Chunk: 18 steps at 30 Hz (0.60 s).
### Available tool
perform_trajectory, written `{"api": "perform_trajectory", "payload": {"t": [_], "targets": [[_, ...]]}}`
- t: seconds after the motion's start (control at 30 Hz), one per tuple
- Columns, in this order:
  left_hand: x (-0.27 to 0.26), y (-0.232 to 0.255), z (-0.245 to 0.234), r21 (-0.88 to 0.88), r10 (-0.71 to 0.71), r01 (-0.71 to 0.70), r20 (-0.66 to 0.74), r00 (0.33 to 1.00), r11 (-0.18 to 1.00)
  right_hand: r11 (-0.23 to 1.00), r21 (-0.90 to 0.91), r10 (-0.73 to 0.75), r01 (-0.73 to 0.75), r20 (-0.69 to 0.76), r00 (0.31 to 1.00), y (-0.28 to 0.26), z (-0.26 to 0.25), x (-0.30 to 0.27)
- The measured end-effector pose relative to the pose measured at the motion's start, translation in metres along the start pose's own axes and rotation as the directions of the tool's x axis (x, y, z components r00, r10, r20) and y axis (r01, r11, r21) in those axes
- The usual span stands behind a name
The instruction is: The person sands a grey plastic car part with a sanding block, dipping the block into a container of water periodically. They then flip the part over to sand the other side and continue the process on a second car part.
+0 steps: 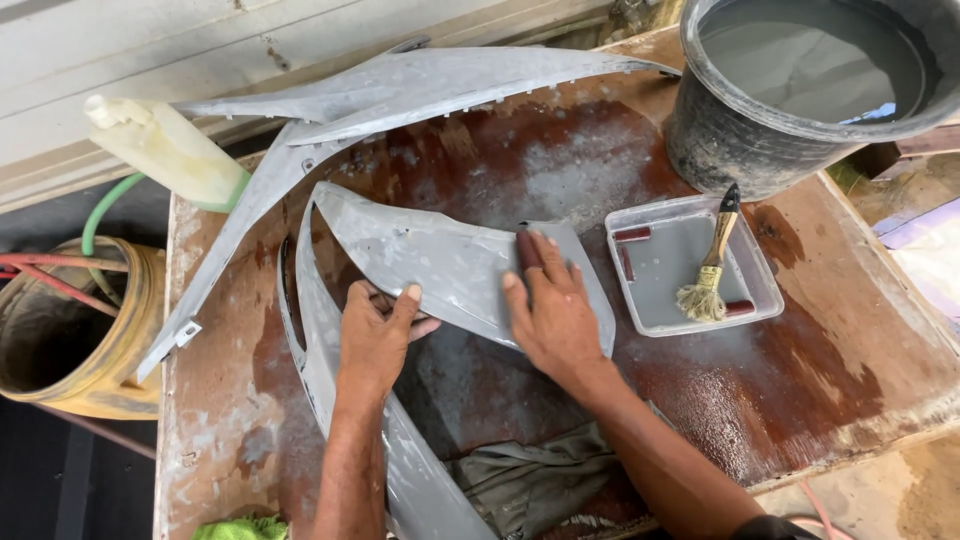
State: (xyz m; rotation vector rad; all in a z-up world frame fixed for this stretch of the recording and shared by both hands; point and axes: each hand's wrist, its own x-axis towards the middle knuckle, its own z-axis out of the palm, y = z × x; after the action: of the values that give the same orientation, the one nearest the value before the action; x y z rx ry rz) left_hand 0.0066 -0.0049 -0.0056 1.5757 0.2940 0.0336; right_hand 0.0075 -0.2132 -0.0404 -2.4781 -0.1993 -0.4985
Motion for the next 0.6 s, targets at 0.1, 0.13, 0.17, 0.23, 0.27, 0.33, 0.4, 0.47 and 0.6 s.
{"api": "perform_trajectory", "payload": {"t": [0.1, 0.13, 0.17, 0.23, 0.27, 0.33, 0.4, 0.47, 0.6], "targets": [[0.007, -0.012, -0.006, 0.018, -0.003, 0.003, 0.004, 1.0, 1.0, 0.991, 0.06, -0.115, 0.115, -0.004, 0.993, -0.017, 0.029, 0.012], [0.007, -0.012, -0.005, 0.021, -0.001, 0.001, 0.009, 1.0, 1.0, 0.992, 0.06, -0.111, 0.112, -0.009, 0.994, -0.034, 0.023, 0.015], [0.007, -0.012, -0.004, 0.081, 0.026, -0.027, 0.009, 1.0, 0.996, 0.981, 0.108, -0.162, 0.161, 0.004, 0.987, -0.05, 0.016, 0.018], [0.006, -0.015, -0.004, 0.145, 0.046, -0.047, 0.014, 0.999, 0.988, 0.967, 0.158, -0.205, 0.2, 0.018, 0.979, -0.061, 0.011, 0.019], [0.007, -0.016, -0.004, 0.117, 0.044, -0.045, 0.013, 0.999, 0.992, 0.97, 0.156, -0.196, 0.188, 0.039, 0.98, -0.055, 0.011, 0.02], [0.007, -0.015, -0.004, 0.085, 0.042, -0.042, 0.006, 0.999, 0.995, 0.972, 0.152, -0.193, 0.181, 0.063, 0.979, -0.032, 0.018, 0.017], [0.004, -0.009, -0.003, 0.029, 0.002, -0.003, 0.015, 1.0, 1.0, 0.994, 0.097, -0.049, 0.042, 0.072, 0.996, 0.003, 0.029, 0.009], [0.0, -0.003, 0.0, 0.025, 0.009, -0.01, 0.007, 1.0, 1.0, 0.998, 0.064, -0.015, 0.011, 0.075, 0.997, 0.001, 0.006, 0.004], [0.008, -0.015, -0.006, 0.045, 0.029, -0.031, 0.028, 0.999, 0.999, 0.997, 0.068, -0.023, 0.019, 0.058, 0.998, -0.008, 0.021, 0.009]]}}
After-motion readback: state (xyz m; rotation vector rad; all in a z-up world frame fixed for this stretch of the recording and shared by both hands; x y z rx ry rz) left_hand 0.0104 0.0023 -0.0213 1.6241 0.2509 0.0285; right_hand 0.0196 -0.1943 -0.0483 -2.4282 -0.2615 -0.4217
